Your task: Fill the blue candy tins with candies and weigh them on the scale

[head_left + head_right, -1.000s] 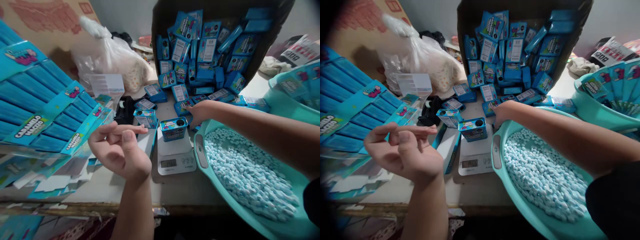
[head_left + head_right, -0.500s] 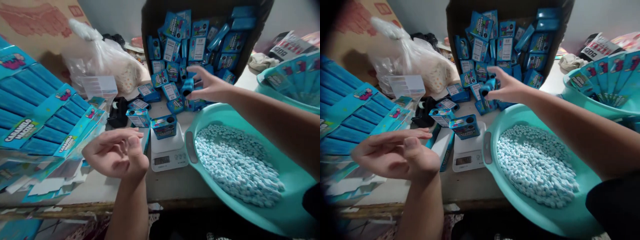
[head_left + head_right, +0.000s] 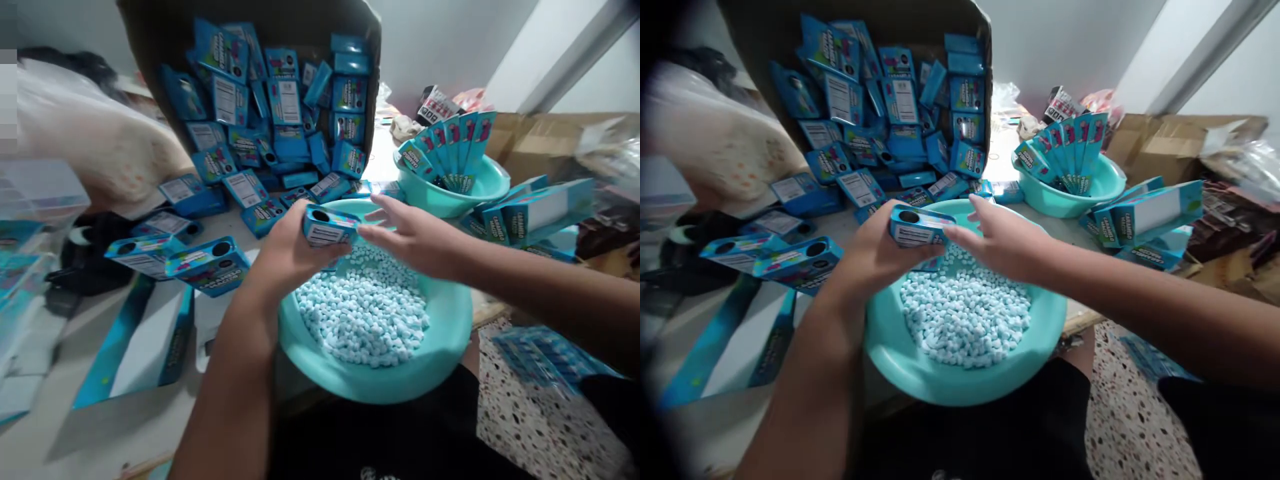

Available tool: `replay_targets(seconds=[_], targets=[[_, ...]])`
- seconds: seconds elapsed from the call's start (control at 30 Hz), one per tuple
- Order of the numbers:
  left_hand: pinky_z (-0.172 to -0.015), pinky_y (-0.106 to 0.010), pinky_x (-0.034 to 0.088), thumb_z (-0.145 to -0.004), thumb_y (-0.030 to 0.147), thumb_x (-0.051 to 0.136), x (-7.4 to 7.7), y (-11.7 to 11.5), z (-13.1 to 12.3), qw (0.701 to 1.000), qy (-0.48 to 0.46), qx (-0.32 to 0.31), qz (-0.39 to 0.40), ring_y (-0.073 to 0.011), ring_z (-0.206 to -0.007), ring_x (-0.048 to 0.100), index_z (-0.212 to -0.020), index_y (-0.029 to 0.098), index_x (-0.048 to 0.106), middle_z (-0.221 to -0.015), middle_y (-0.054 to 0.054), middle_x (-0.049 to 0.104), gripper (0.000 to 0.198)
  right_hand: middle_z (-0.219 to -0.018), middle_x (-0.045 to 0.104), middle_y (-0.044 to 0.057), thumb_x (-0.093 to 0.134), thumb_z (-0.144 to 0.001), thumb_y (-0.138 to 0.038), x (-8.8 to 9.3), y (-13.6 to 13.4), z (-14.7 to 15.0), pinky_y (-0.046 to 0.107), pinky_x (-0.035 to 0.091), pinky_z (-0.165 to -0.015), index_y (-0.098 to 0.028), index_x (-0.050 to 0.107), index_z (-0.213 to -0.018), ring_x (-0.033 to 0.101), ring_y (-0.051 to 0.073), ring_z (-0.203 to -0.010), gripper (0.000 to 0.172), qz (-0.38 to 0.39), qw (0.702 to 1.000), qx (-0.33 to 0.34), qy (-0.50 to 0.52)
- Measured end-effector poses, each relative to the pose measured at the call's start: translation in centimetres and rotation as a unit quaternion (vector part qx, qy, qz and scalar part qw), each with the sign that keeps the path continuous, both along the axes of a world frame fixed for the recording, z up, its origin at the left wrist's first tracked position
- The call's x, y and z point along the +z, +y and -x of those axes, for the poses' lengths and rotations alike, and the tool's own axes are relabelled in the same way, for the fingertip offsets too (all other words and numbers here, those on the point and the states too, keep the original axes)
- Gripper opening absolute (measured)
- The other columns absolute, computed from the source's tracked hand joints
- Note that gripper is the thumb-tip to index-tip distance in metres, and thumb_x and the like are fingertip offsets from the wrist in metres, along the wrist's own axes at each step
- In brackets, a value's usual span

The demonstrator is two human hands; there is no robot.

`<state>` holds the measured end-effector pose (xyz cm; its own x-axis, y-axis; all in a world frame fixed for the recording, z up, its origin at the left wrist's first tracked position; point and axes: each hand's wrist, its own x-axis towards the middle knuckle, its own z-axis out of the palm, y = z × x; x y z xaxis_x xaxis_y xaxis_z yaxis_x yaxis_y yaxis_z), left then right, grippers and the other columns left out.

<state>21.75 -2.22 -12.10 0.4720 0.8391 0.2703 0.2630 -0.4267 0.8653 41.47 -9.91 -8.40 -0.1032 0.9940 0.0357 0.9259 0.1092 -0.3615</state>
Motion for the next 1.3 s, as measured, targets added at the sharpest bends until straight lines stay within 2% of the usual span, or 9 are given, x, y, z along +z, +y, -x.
replay_targets(seconds=[0.03, 0.1, 0.2, 0.43, 0.77, 0.93, 1.07, 1.23, 1.3], targets=[[-0.058, -0.029, 0.049, -0.064, 0.042, 0.088, -0.7, 0.4, 0.0, 0.999, -0.027, 0.003, 0.033, -0.0218, -0.072, 0.065, -0.092, 0.022, 0.056, -0.080, -0.001, 0.066, 0.047, -0.132, 0.066, 0.021, 0.042, -0.100, -0.050, -0.5, -1.3, -0.1, 0.055, 0.054, -0.100, -0.012, 0.060, -0.137, 0.065, 0.036, -0.116, 0.056, -0.017, 0.999, 0.008, -0.048], [-0.059, -0.029, 0.051, -0.063, 0.041, 0.089, -1.5, 0.8, 0.1, 0.996, -0.060, 0.002, 0.073, -0.0225, -0.073, 0.066, -0.093, 0.022, 0.057, -0.081, -0.002, 0.067, 0.048, -0.142, 0.059, 0.023, 0.047, -0.098, -0.045, -1.7, -3.9, 0.1, 0.054, 0.046, -0.112, -0.007, 0.061, -0.137, 0.056, 0.038, -0.132, 0.056, 0.011, 0.985, 0.152, -0.085], [-0.060, -0.029, 0.050, -0.061, 0.040, 0.090, -1.6, 0.7, 0.2, 0.997, -0.047, 0.028, 0.058, -0.0227, -0.074, 0.066, -0.091, 0.021, 0.059, -0.079, -0.002, 0.068, 0.047, -0.161, 0.040, 0.011, 0.041, -0.102, -0.051, -3.9, -6.1, 0.7, 0.056, 0.039, -0.118, -0.023, 0.049, -0.152, 0.040, 0.032, -0.147, 0.057, 0.104, 0.934, 0.340, -0.022], [-0.057, -0.029, 0.051, -0.060, 0.044, 0.090, -1.9, 0.3, 0.0, 0.991, -0.073, 0.103, 0.051, -0.0230, -0.073, 0.067, -0.095, 0.022, 0.059, -0.080, -0.001, 0.069, 0.051, -0.165, 0.029, 0.008, 0.040, -0.103, -0.041, -9.3, -2.9, 0.2, 0.058, 0.027, -0.124, -0.019, 0.039, -0.158, 0.026, 0.030, -0.154, 0.058, 0.086, 0.865, 0.493, -0.020], [-0.060, -0.031, 0.051, -0.060, 0.040, 0.090, -1.4, 0.6, 0.0, 0.994, -0.064, 0.085, 0.031, -0.0227, -0.074, 0.067, -0.090, 0.021, 0.057, -0.080, -0.001, 0.069, 0.048, -0.161, 0.041, 0.010, 0.039, -0.105, -0.030, -12.3, 0.9, 1.3, 0.042, 0.031, -0.124, -0.016, 0.050, -0.148, 0.035, 0.023, -0.151, 0.047, -0.096, 0.865, 0.468, -0.156], [-0.062, -0.030, 0.050, -0.058, 0.035, 0.090, -1.2, 0.7, -0.1, 0.995, -0.055, 0.086, -0.005, -0.0219, -0.078, 0.066, -0.085, 0.021, 0.055, -0.080, 0.000, 0.067, 0.047, -0.150, 0.055, 0.015, 0.038, -0.105, -0.021, -12.7, 3.7, 0.5, 0.045, 0.044, -0.114, -0.013, 0.055, -0.142, 0.054, 0.022, -0.136, 0.041, -0.096, 0.889, 0.408, -0.187], [-0.066, -0.033, 0.053, -0.058, 0.034, 0.090, -1.3, 0.6, -0.1, 0.994, -0.070, 0.086, 0.002, -0.0239, -0.081, 0.068, -0.087, 0.020, 0.057, -0.083, -0.002, 0.070, 0.046, -0.146, 0.059, 0.011, 0.030, -0.106, -0.020, -11.2, 5.0, -0.4, 0.048, 0.040, -0.115, -0.018, 0.056, -0.141, 0.053, 0.023, -0.135, 0.044, -0.054, 0.904, 0.381, -0.188], [-0.069, -0.040, 0.057, -0.060, 0.035, 0.090, -1.3, 0.7, -0.4, 0.986, -0.117, 0.116, 0.018, -0.0244, -0.081, 0.070, -0.086, 0.023, 0.057, -0.086, -0.003, 0.071, 0.044, -0.148, 0.057, 0.011, 0.027, -0.105, -0.037, -8.4, 2.0, 2.6, 0.046, 0.034, -0.122, -0.017, 0.057, -0.143, 0.046, 0.028, -0.143, 0.053, -0.046, 0.910, 0.376, -0.167], [-0.072, -0.041, 0.058, -0.063, 0.036, 0.089, -1.1, 0.4, -0.5, 0.983, -0.136, 0.118, 0.048, -0.0223, -0.082, 0.071, -0.087, 0.023, 0.055, -0.085, -0.001, 0.071, 0.044, -0.141, 0.061, 0.016, 0.030, -0.102, -0.044, -8.5, -0.7, 4.5, 0.039, 0.045, -0.116, -0.016, 0.061, -0.140, 0.054, 0.027, -0.135, 0.057, -0.042, 0.914, 0.376, -0.143]])
